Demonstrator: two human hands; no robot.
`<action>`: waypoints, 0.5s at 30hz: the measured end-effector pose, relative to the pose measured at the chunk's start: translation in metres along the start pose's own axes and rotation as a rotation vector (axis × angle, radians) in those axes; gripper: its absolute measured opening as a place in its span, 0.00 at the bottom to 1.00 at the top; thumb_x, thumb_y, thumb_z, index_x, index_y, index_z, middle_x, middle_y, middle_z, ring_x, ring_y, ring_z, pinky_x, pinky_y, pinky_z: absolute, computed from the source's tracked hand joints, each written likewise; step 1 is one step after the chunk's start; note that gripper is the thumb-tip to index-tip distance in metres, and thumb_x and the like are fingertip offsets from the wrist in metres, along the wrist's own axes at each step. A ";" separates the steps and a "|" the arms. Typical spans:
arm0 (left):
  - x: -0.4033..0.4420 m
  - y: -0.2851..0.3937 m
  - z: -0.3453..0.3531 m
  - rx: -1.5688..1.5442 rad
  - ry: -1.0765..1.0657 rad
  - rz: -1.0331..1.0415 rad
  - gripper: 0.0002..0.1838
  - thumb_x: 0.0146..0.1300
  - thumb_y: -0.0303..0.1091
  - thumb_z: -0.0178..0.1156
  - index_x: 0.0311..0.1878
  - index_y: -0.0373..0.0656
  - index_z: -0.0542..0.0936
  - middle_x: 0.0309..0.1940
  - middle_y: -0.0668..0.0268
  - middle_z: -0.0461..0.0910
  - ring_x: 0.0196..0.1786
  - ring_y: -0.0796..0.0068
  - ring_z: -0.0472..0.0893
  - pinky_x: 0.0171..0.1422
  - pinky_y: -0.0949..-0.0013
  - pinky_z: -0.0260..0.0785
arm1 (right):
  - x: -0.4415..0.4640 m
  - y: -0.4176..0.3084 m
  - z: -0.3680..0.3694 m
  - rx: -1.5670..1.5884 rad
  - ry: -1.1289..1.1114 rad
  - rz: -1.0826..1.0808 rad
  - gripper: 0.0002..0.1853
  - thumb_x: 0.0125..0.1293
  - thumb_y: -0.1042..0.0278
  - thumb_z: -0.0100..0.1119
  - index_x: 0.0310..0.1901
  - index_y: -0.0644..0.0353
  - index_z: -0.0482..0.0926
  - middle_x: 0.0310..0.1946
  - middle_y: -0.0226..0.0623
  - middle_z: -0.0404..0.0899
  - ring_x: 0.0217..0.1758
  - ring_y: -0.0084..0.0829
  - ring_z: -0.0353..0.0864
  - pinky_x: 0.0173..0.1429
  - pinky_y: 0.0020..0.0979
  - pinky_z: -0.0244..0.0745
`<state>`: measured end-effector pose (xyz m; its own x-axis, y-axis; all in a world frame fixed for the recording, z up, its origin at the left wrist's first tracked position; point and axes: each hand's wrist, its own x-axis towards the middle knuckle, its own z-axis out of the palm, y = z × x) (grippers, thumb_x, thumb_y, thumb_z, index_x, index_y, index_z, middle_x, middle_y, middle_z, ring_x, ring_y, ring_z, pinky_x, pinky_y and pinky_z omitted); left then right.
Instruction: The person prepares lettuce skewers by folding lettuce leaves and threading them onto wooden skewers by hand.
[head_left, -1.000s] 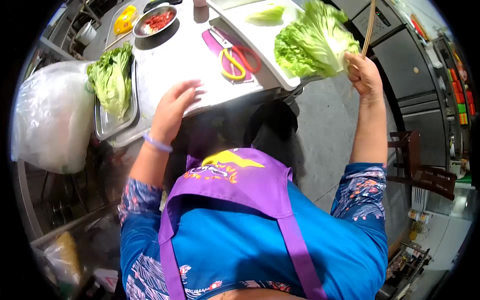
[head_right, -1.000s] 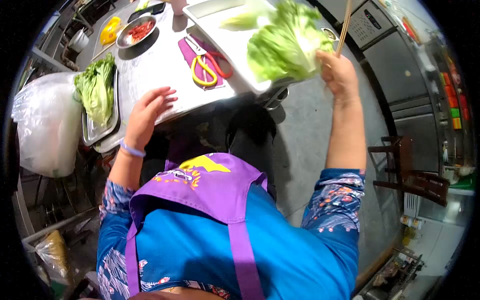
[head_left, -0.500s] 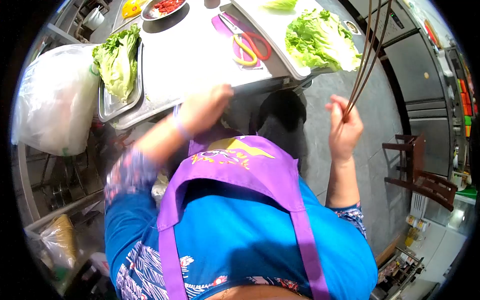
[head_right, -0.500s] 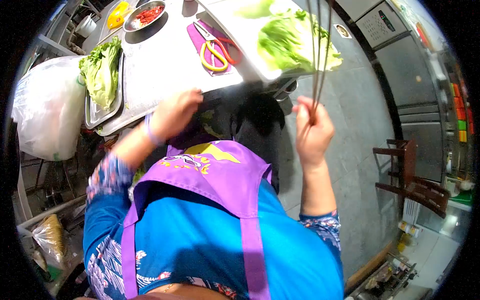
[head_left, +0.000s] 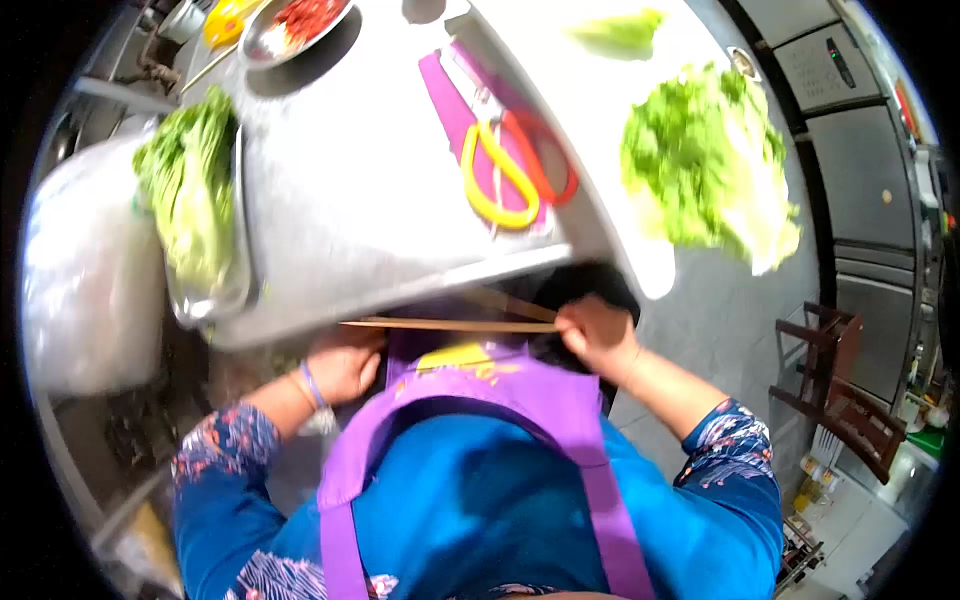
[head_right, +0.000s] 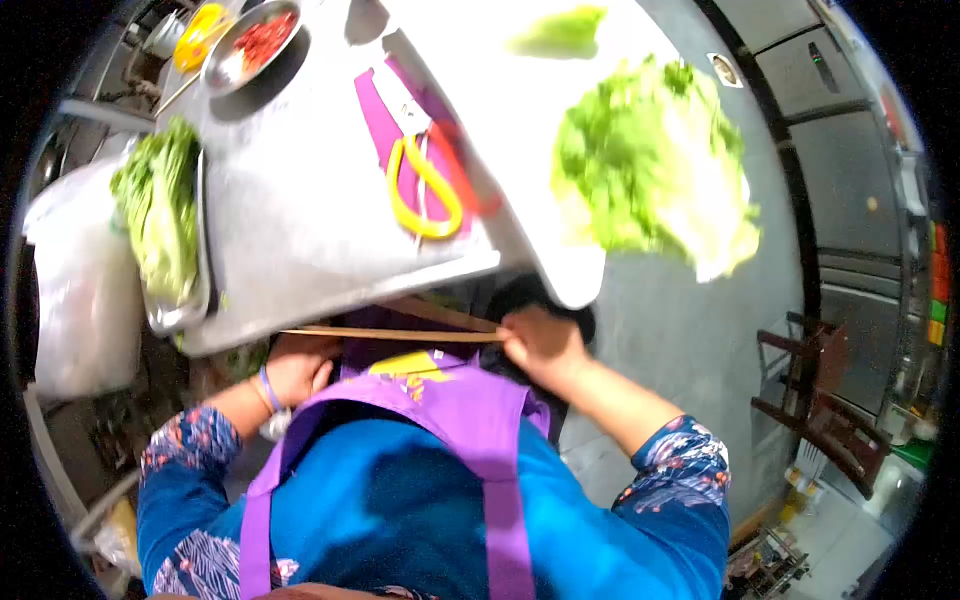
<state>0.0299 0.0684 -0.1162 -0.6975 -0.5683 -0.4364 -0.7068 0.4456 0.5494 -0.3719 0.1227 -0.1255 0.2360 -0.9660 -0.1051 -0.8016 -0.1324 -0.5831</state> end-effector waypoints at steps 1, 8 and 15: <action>0.007 -0.007 0.007 -0.013 0.143 0.106 0.16 0.59 0.36 0.52 0.47 0.40 0.78 0.45 0.50 0.78 0.49 0.48 0.76 0.59 0.54 0.67 | -0.001 0.009 0.002 -0.068 -0.028 -0.034 0.08 0.58 0.61 0.58 0.35 0.54 0.80 0.30 0.36 0.78 0.37 0.41 0.78 0.39 0.40 0.75; 0.018 -0.016 0.011 -0.225 -0.082 0.203 0.12 0.59 0.37 0.52 0.41 0.42 0.80 0.43 0.57 0.79 0.49 0.55 0.78 0.54 0.61 0.71 | 0.001 0.020 0.013 0.017 -0.061 0.064 0.05 0.59 0.69 0.58 0.29 0.59 0.76 0.26 0.44 0.73 0.33 0.47 0.73 0.38 0.44 0.69; 0.024 0.024 -0.005 -0.348 -0.089 0.174 0.12 0.58 0.37 0.53 0.40 0.43 0.80 0.43 0.59 0.80 0.50 0.57 0.78 0.54 0.62 0.71 | -0.009 0.003 -0.025 0.153 -0.166 0.138 0.09 0.61 0.61 0.60 0.37 0.56 0.79 0.30 0.44 0.78 0.35 0.49 0.78 0.39 0.44 0.73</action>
<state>-0.0032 0.0618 -0.1100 -0.8217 -0.4361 -0.3669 -0.5055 0.2603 0.8226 -0.3898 0.1258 -0.1061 0.2274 -0.9215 -0.3149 -0.7432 0.0447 -0.6676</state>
